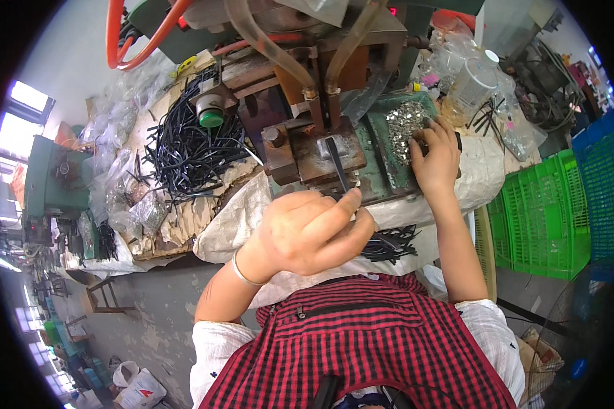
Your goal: The person repeatedly picks black cable segments and small metal connectors from piles on the workbench, inserts the connector into the cable end, and places the assembled unit into a green basket. The process is continuous and repetitive throughout the clip.
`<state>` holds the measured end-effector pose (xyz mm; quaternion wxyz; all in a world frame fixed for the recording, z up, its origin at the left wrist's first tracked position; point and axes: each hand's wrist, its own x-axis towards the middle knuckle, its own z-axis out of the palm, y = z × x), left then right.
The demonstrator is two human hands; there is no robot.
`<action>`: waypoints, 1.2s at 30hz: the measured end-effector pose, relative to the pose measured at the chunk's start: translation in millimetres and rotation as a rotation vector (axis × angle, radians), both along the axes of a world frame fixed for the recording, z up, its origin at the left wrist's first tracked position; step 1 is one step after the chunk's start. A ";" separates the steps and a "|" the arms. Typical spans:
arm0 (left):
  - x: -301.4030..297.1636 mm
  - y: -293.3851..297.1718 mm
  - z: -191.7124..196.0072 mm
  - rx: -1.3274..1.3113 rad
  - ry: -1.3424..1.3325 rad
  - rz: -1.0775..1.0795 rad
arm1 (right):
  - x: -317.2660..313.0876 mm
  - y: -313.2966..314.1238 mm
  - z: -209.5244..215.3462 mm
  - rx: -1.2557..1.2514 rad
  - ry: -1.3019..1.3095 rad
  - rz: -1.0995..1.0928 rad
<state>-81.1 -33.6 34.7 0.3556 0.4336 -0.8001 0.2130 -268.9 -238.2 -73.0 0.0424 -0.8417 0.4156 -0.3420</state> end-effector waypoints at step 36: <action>158.1 1.9 -82.4 0.448 0.389 1.353 | 7.5 -0.5 -7.6 0.365 -0.503 0.134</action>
